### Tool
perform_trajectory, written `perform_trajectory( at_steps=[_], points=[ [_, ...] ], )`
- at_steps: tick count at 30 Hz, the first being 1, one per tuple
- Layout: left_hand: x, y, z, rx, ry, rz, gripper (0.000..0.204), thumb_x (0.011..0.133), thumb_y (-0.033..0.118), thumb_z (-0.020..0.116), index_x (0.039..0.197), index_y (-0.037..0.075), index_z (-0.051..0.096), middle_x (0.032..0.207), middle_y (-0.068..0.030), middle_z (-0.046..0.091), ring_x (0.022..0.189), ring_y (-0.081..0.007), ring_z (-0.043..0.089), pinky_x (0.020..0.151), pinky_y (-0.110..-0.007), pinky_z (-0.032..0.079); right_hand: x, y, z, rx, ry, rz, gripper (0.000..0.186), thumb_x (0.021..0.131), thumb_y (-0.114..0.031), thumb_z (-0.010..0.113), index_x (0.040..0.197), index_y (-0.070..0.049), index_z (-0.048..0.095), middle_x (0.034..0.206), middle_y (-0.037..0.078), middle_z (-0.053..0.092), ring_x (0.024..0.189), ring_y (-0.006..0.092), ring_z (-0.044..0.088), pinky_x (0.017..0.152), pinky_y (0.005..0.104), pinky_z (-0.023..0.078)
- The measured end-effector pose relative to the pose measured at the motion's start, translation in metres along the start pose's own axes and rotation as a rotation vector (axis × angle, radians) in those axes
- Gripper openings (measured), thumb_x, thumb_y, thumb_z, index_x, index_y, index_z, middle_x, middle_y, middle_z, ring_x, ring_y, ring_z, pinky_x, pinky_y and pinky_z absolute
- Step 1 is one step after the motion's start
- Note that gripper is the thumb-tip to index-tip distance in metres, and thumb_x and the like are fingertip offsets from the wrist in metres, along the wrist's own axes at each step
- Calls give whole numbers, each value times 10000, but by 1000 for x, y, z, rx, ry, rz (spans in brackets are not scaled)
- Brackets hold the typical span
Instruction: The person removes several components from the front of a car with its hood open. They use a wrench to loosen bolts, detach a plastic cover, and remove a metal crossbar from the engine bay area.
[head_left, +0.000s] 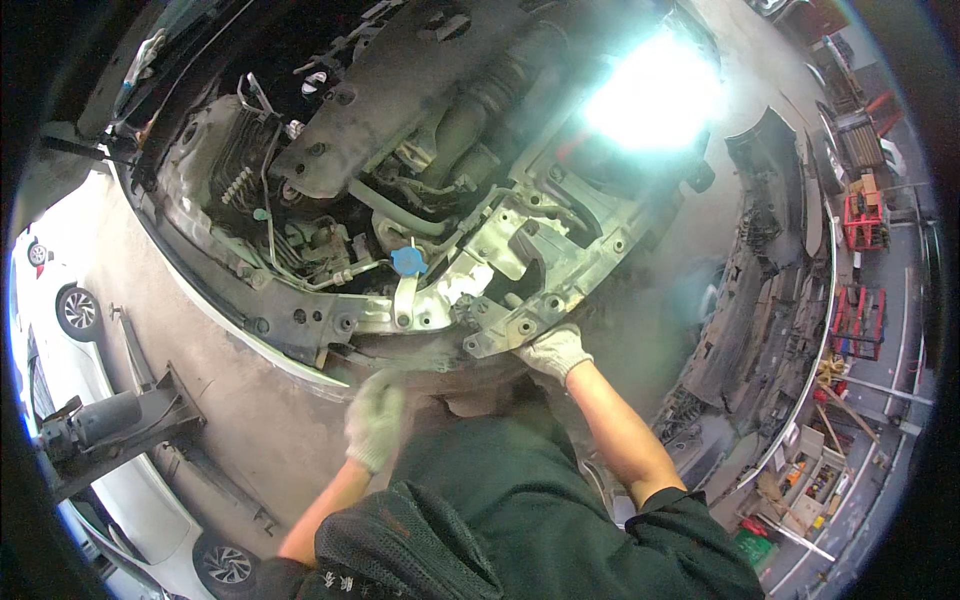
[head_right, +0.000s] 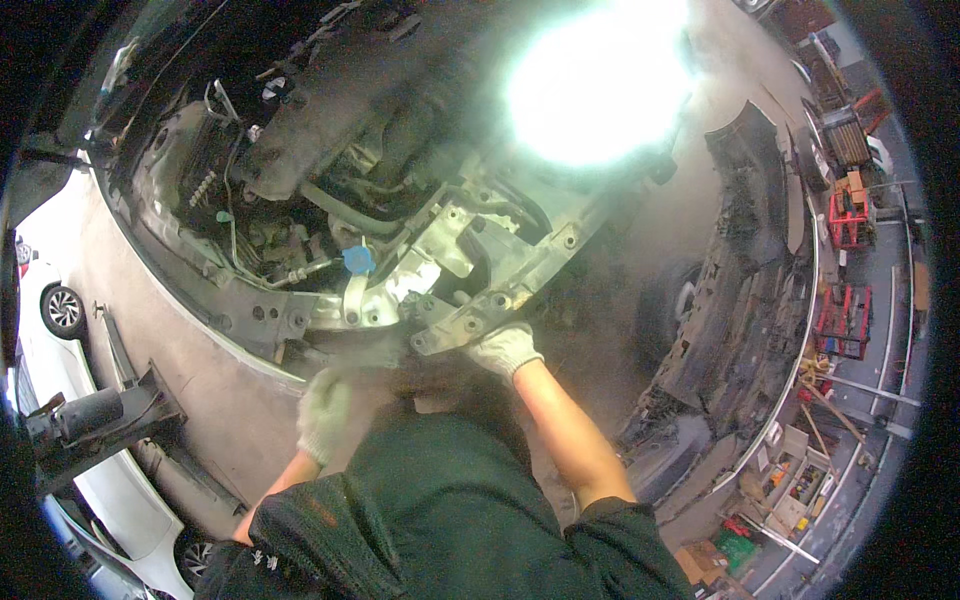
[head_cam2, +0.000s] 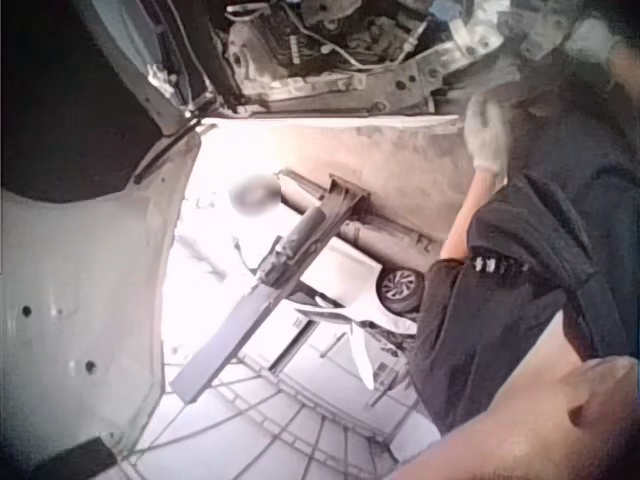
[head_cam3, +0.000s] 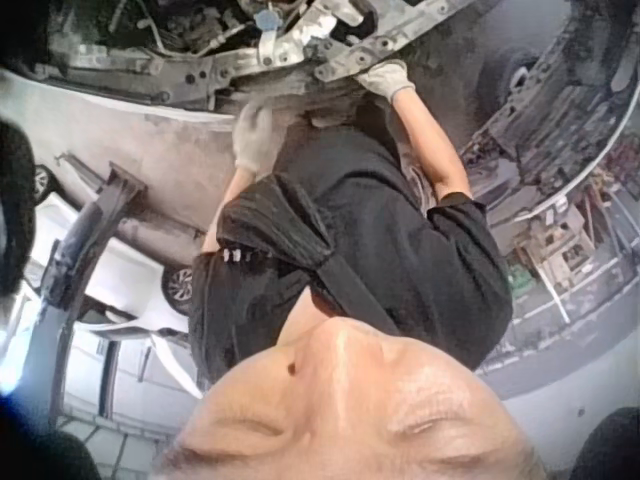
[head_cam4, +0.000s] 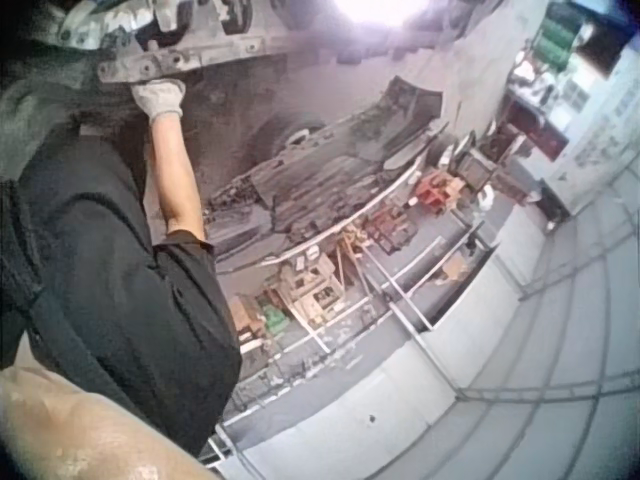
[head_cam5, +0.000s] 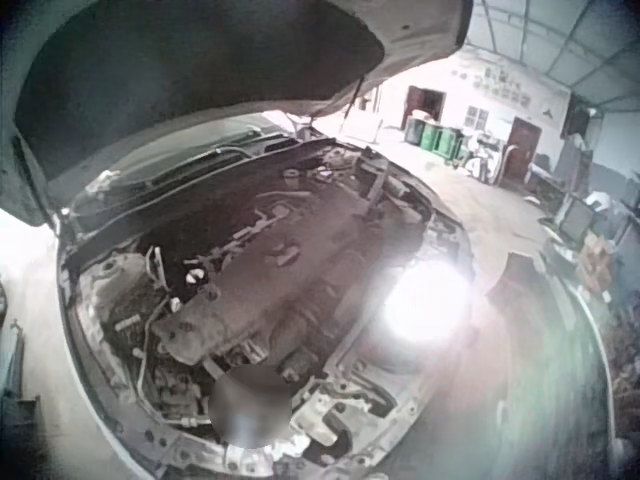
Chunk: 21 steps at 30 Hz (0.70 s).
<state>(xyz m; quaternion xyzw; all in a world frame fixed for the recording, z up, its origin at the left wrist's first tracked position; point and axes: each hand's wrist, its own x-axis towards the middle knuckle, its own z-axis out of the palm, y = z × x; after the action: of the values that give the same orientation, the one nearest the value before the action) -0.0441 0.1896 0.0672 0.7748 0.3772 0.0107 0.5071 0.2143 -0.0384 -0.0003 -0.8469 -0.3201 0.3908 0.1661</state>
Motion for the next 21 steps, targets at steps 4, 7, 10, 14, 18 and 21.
perform_trajectory(
  at_steps=[4,7,10,14,18,21],
  points=[
    [60,102,50,208,-441,-79,565,900,389,576,1294,-12,527,1229,-293,624,1173,-423,598,1006,-451,445,-10,-17,-22,-198,24,-8,689,939,-641,394,1481,-218,444,1566,70,392,1436,287,356,1200,383,254],
    [79,95,83,280,-465,-78,522,882,414,620,1168,-22,598,1105,-263,660,1044,-372,637,916,-437,482,-15,-31,-38,-220,81,-32,600,911,-618,465,1380,-253,542,1442,69,529,1327,299,495,1119,403,383],
    [78,92,92,193,-438,-127,487,882,416,652,1079,-28,622,929,-197,671,848,-279,651,763,-404,514,-2,-11,-4,-144,384,-190,506,906,-564,488,1252,-217,614,1313,83,618,1245,292,563,1033,420,452],
    [69,104,87,145,-395,-150,425,897,387,676,988,-24,623,751,-88,639,624,-180,593,565,-337,479,12,-9,23,-221,329,-58,468,910,-442,518,1270,-168,637,1265,107,658,1225,293,588,1014,410,466],
    [66,100,85,59,-384,-123,393,902,358,676,1013,-18,646,744,-63,633,564,-150,552,520,-318,457,23,1,64,-203,104,-72,365,940,-379,484,1189,-222,700,1297,45,651,1206,254,606,993,423,479],
    [63,103,87,67,-331,-51,339,915,310,667,1048,-1,664,757,-46,630,554,-117,529,462,-297,431,39,-3,104,-127,71,-40,309,947,-307,498,1106,-204,742,1186,60,699,1095,259,666,913,426,530]
  ],
)
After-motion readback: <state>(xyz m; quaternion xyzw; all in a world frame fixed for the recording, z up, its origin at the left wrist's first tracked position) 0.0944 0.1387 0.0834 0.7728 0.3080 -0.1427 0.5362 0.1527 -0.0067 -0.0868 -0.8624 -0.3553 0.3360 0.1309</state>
